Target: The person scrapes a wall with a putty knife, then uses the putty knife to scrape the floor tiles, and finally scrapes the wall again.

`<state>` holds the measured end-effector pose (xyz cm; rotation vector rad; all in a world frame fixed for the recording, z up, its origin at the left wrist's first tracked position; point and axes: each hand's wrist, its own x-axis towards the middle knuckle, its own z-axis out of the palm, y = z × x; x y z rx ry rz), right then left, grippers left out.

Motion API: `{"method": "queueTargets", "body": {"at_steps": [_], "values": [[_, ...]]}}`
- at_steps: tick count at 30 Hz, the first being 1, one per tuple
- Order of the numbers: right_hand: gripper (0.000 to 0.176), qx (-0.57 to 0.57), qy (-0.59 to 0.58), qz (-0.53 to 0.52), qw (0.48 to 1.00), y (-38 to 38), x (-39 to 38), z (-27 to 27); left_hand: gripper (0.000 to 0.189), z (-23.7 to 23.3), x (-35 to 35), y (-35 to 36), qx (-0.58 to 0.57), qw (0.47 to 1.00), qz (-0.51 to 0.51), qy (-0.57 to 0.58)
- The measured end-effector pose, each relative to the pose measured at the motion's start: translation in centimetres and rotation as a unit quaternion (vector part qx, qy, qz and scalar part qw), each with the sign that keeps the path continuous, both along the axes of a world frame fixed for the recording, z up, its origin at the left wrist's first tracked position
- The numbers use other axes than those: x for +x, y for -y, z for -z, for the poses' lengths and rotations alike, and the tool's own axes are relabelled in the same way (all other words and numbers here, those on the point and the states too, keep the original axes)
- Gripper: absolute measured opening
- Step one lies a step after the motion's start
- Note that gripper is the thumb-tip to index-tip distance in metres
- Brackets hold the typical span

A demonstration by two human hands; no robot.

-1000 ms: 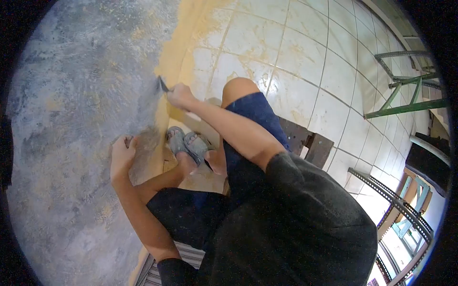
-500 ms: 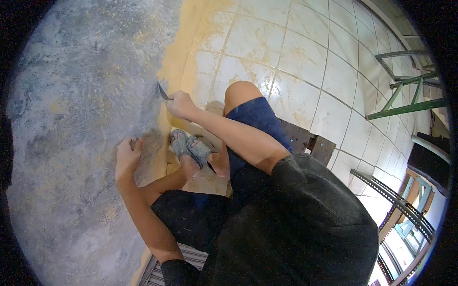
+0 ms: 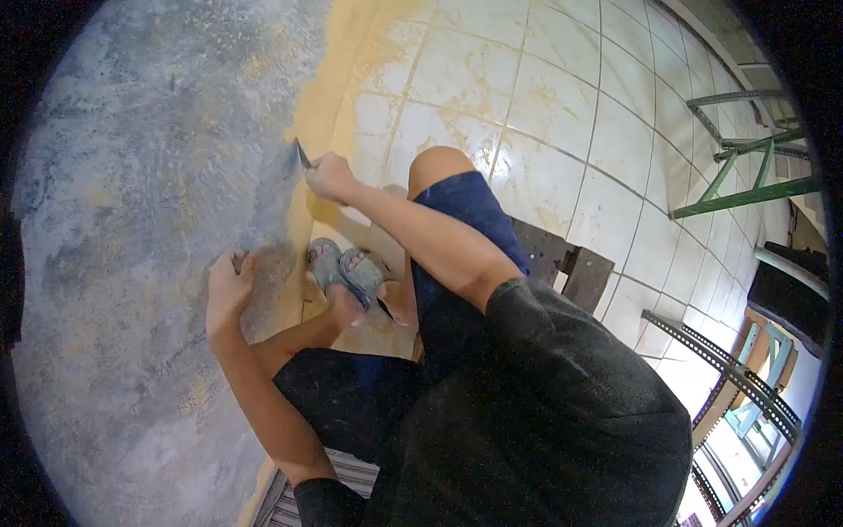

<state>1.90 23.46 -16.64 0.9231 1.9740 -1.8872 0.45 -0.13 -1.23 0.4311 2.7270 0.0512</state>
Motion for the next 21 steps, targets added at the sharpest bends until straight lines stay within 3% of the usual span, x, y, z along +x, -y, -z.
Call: {"method": "queueTargets", "body": {"at_steps": [2,4,6,7,8,10,13,14,16,17,18,20,21], "values": [[0.027,0.059,-0.104,0.027,0.992,1.2,0.7,-0.8,0.049,-1.4,0.1,-1.4,-0.039,0.995,-0.068,0.069],[0.027,0.051,-0.111,0.021,0.992,1.2,0.7,-1.0,0.049,-1.7,-0.2,-1.6,-0.036,0.994,-0.072,0.071],[0.028,0.041,-0.056,0.008,0.998,-0.3,0.1,-0.2,0.049,-1.2,0.4,-1.3,-0.036,0.993,-0.075,0.086],[0.03,-0.014,0.031,-0.001,0.999,-1.1,-1.2,0.3,0.048,-0.7,0.5,-0.8,-0.021,0.998,-0.048,0.046],[0.03,-0.014,0.029,0.001,0.999,-0.7,-0.9,0.7,0.047,-0.4,0.2,-0.5,-0.005,1.0,-0.02,0.004],[0.03,0.051,-0.071,0.009,0.996,0.6,0.0,-0.1,0.047,-0.1,0.1,0.0,0.002,0.999,-0.027,0.02],[0.03,0.047,-0.118,0.017,0.992,1.4,1.0,0.1,0.047,-0.9,-0.4,-0.6,-0.014,0.997,-0.049,0.05],[0.03,0.045,-0.112,0.014,0.993,0.8,0.5,0.5,0.047,-1.2,0.0,-0.9,-0.035,0.995,-0.064,0.063],[0.032,-0.023,0.028,-0.002,0.999,-1.2,-1.5,0.9,0.046,-1.4,0.4,-1.0,-0.019,0.996,-0.062,0.061],[0.033,-0.028,-0.002,0.037,0.999,-0.7,-1.0,0.2,0.046,-1.6,0.2,-1.1,0.0,0.997,-0.06,0.051],[0.033,-0.027,-0.005,0.038,0.999,0.0,-0.4,0.1,0.046,-1.5,0.3,-1.1,0.001,0.997,-0.059,0.049],[0.033,0.079,-0.094,-0.02,0.992,1.0,0.2,0.5,0.043,-0.8,0.3,-0.8,0.006,0.997,-0.068,0.049],[0.034,0.061,-0.11,0.004,0.992,1.2,1.0,-0.5,0.043,-0.9,0.1,-0.8,0.005,0.996,-0.069,0.05]]}}
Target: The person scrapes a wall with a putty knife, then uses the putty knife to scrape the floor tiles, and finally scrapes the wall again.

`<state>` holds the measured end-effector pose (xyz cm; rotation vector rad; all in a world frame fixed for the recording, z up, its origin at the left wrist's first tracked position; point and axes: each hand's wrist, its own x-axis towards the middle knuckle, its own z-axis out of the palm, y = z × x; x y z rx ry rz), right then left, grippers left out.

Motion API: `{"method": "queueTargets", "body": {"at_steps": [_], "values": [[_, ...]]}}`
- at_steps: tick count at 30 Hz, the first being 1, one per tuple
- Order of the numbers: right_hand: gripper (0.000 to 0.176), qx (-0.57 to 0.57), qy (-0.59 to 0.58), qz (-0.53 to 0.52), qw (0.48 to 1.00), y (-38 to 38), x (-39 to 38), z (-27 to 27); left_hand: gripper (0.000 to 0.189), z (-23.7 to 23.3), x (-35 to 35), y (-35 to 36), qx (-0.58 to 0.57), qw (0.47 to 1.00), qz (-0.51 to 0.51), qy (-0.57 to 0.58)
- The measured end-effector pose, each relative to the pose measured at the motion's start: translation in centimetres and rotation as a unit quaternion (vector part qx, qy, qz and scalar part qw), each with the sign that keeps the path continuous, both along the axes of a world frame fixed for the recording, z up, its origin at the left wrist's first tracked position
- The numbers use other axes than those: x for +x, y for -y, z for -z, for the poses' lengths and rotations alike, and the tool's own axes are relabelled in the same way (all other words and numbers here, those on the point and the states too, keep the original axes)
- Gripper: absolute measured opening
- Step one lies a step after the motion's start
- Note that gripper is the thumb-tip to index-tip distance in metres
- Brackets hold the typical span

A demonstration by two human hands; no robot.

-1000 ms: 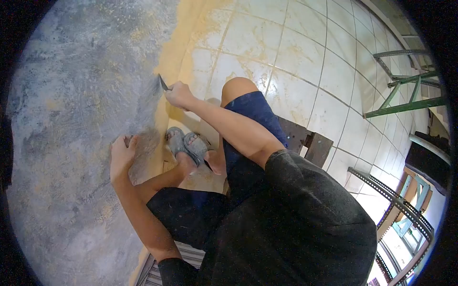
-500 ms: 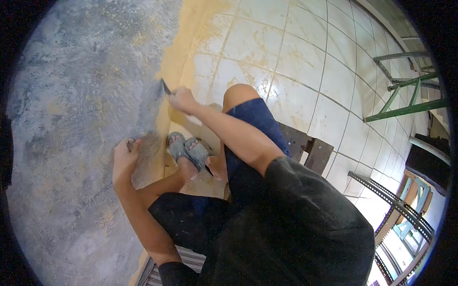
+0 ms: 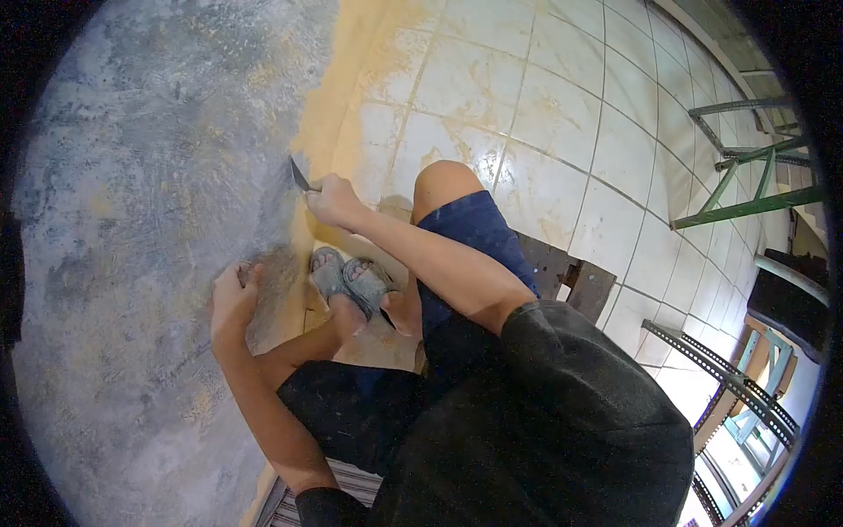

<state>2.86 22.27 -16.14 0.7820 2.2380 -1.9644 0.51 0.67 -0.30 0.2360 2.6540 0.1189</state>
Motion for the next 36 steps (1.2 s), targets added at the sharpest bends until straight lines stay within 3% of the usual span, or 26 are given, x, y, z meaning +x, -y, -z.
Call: {"method": "queueTargets", "body": {"at_steps": [6,10,13,17,19,21,24,27,30,31,33,36], "values": [[0.033,-0.045,0.088,0.0,0.995,-1.8,-0.8,-1.5,0.047,-0.3,0.3,-0.3,-0.016,1.0,0.02,-0.003],[0.033,0.019,-0.001,-0.016,1.0,-0.5,-0.2,-0.1,0.047,-0.1,-0.2,-0.1,-0.037,0.999,0.02,0.008],[0.031,-0.09,0.155,0.0,0.984,-2.6,-2.2,0.3,0.046,0.7,0.0,0.2,-0.03,0.999,0.03,0.002],[0.03,0.011,-0.018,0.011,1.0,-0.3,-0.5,0.3,0.047,-0.4,0.1,-0.9,-0.062,0.998,0.002,0.027],[0.031,0.01,-0.013,0.009,1.0,-1.1,-0.8,-0.4,0.048,-0.2,-0.3,-0.7,-0.052,0.998,0.011,0.019],[0.031,-0.08,0.126,-0.026,0.988,-2.7,-1.5,-0.6,0.049,0.1,0.2,-0.2,-0.046,0.998,0.022,0.02],[0.03,-0.02,0.062,-0.002,0.998,-1.9,-1.3,-1.5,0.05,0.4,0.0,-0.3,-0.028,0.999,0.04,-0.012],[0.03,-0.055,0.051,0.003,0.997,-1.3,0.0,-2.7,0.041,0.8,0.0,0.1,-0.008,0.999,0.031,-0.017],[0.031,-0.086,0.149,-0.004,0.985,-3.1,-2.0,-1.1,0.042,1.3,0.2,0.6,0.022,0.997,0.065,-0.032],[0.031,-0.084,0.147,-0.001,0.986,-2.8,-2.0,-0.3,0.045,0.6,0.1,0.2,0.005,0.999,0.046,-0.013],[0.028,-0.004,0.027,0.002,1.0,-1.6,-1.6,0.7,0.048,0.0,0.1,-0.5,-0.011,1.0,0.027,0.003],[0.027,-0.014,0.005,0.005,1.0,-1.1,-0.1,-2.0,0.041,0.3,0.1,-0.1,-0.011,1.0,0.012,-0.005]]}}
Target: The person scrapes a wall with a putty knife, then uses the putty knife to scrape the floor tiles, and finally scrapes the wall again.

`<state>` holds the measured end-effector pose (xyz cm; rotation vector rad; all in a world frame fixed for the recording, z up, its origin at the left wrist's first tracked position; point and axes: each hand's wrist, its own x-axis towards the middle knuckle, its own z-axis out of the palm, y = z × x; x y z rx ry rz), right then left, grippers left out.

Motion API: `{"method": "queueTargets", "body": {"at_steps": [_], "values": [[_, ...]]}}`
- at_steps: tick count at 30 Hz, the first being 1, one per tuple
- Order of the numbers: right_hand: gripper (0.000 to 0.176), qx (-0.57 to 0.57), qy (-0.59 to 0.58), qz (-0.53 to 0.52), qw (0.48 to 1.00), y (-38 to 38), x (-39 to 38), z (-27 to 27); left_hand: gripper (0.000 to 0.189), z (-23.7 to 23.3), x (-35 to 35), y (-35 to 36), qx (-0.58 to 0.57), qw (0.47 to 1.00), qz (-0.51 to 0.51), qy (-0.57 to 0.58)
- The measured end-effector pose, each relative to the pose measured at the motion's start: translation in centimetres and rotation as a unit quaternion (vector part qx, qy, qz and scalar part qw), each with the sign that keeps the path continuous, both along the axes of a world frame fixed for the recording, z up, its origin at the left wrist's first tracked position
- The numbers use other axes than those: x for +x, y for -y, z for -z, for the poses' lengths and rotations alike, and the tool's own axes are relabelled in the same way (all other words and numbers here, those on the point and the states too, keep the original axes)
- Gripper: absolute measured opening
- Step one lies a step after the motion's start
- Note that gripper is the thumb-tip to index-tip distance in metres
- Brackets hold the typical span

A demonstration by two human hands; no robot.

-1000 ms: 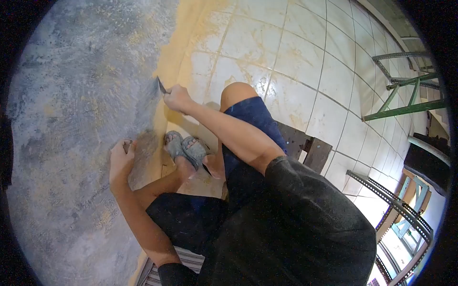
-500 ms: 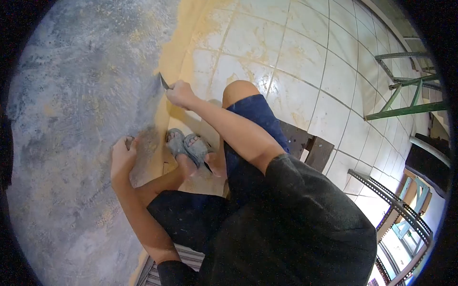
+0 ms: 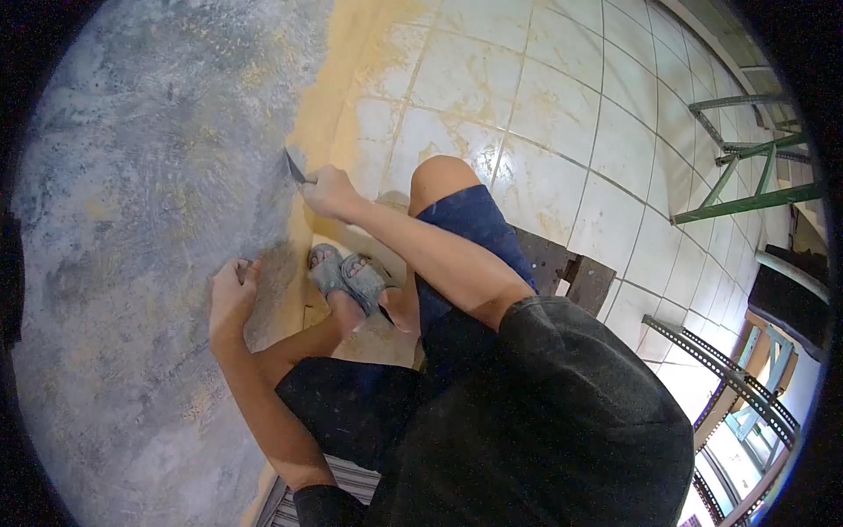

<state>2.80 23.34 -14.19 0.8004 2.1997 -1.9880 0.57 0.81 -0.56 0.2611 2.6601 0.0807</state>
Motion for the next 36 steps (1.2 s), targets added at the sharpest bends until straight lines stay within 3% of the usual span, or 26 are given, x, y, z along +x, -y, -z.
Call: {"method": "queueTargets", "body": {"at_steps": [1,3,5,7,11,15,17,19,21,23,25,27,29,31,33,35,36], "values": [[0.027,-0.001,0.005,-0.003,1.0,-0.6,-0.7,1.0,0.041,0.7,-0.2,0.6,0.022,1.0,0.014,-0.016],[0.028,-0.054,0.163,-0.02,0.985,-2.5,-2.9,1.6,0.041,0.9,0.1,0.7,0.041,0.998,0.032,-0.028],[0.029,-0.055,0.146,0.001,0.988,-1.1,-1.8,0.9,0.047,-0.4,-0.1,-0.4,-0.007,1.0,0.007,0.016],[0.027,0.018,-0.005,-0.001,1.0,0.0,-0.5,0.3,0.046,-0.4,-0.1,-0.7,-0.025,1.0,-0.004,0.013],[0.035,-0.039,0.101,-0.042,0.993,-2.4,-1.5,0.8,0.045,0.3,-0.7,0.4,-0.008,1.0,0.003,0.021],[0.035,-0.011,0.067,-0.019,0.997,-1.8,-1.8,1.4,0.043,0.8,-0.7,0.8,0.02,1.0,0.015,-0.007],[0.031,0.013,-0.013,0.003,1.0,-0.4,-0.5,1.0,0.043,1.0,-0.4,1.1,-0.003,1.0,0.001,-0.005],[0.031,0.0,0.011,-0.008,1.0,-1.5,-0.7,0.8,0.043,0.7,-0.5,1.4,-0.004,1.0,0.003,-0.001],[0.03,-0.073,0.113,-0.003,0.991,-2.5,-1.8,1.3,0.043,0.7,-0.5,1.5,0.0,1.0,0.013,-0.002],[0.028,-0.054,0.078,0.007,0.995,-1.8,-1.2,1.4,0.043,0.7,-0.6,1.6,0.01,1.0,0.014,-0.009],[0.028,0.049,-0.085,0.002,0.995,-0.4,-0.5,1.4,0.042,-0.1,-0.6,0.4,-0.008,1.0,0.007,-0.012],[0.028,0.015,-0.05,0.007,0.999,-1.1,-0.9,1.4,0.042,0.3,-0.1,0.8,-0.032,0.999,-0.009,0.0],[0.028,-0.051,0.143,-0.018,0.988,-3.2,-2.4,1.1,0.041,1.3,-0.4,1.7,0.015,1.0,0.02,-0.019],[0.028,-0.047,0.125,-0.009,0.991,-2.0,-1.6,1.5,0.042,-0.1,-0.2,0.2,-0.006,1.0,0.005,0.001],[0.029,0.074,-0.052,0.005,0.996,-0.5,-1.2,1.9,0.043,-0.8,-0.5,-0.8,-0.027,0.999,-0.014,0.015],[0.03,0.065,-0.053,0.0,0.997,-1.1,-1.6,2.0,0.045,-0.6,-0.1,-0.6,-0.041,0.999,-0.002,-0.005],[0.031,0.003,0.034,-0.003,0.999,-2.4,-2.5,1.3,0.045,-0.4,0.1,-0.4,-0.043,0.999,-0.004,0.0]]}}
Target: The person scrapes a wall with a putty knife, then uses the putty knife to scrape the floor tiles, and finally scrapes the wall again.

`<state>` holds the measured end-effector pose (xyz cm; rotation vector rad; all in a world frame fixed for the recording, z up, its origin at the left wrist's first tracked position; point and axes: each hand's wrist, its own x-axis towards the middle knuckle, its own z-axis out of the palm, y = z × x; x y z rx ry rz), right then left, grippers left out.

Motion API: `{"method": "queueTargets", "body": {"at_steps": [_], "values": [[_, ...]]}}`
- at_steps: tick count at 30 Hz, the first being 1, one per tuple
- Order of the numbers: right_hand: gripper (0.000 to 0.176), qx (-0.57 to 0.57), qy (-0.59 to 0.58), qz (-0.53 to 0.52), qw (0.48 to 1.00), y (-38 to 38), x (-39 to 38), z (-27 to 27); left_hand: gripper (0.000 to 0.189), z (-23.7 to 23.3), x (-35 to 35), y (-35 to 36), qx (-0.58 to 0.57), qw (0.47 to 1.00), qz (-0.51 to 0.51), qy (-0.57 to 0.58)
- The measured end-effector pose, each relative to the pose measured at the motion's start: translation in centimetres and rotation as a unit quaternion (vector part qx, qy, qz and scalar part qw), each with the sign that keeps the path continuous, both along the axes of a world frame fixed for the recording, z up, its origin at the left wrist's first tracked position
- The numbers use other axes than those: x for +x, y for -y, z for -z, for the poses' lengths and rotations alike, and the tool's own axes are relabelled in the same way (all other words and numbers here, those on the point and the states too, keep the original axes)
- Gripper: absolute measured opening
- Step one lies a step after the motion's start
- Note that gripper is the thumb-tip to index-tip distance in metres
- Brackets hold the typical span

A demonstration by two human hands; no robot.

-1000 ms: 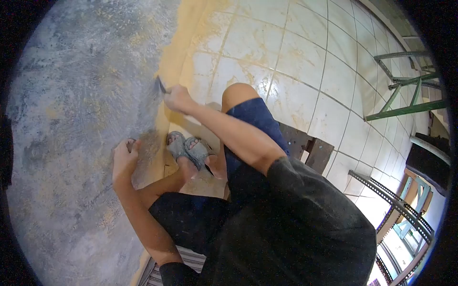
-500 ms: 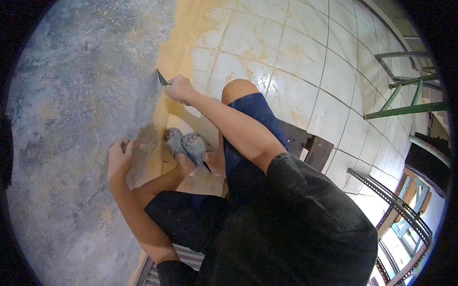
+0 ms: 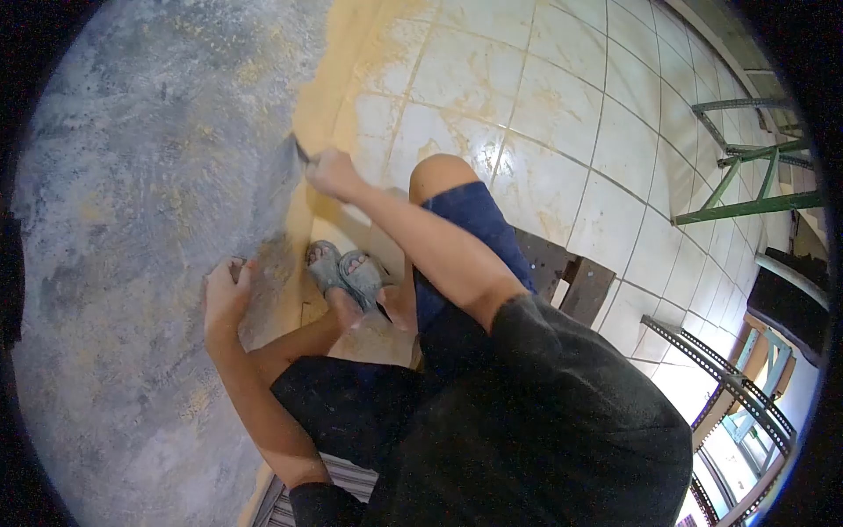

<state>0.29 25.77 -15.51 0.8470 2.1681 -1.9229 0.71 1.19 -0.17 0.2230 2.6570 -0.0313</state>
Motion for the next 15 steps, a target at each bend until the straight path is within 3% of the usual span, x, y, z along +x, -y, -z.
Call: {"method": "queueTargets", "body": {"at_steps": [1,2,4,8,10,15], "values": [[0.032,-0.062,0.087,0.002,0.994,-0.6,-0.2,-0.2,0.044,0.2,0.0,0.2,0.014,1.0,0.003,0.001],[0.032,-0.063,0.086,0.003,0.994,-0.4,0.2,-0.5,0.044,0.2,-0.3,0.2,0.031,0.999,0.006,-0.005],[0.03,-0.006,0.015,0.004,1.0,0.6,0.6,-1.4,0.044,-0.1,-0.4,-0.1,0.018,1.0,-0.009,0.006],[0.03,-0.011,-0.025,0.007,1.0,0.8,1.4,-0.9,0.043,0.1,-0.7,0.0,-0.005,0.998,-0.057,0.034],[0.031,-0.062,0.09,-0.015,0.994,-1.0,0.7,-1.5,0.043,0.1,-0.4,0.3,-0.003,0.999,-0.028,0.025],[0.031,-0.006,-0.033,-0.012,0.999,0.9,2.1,-2.0,0.043,-1.0,-0.5,-1.4,-0.008,1.0,-0.016,0.019]]}}
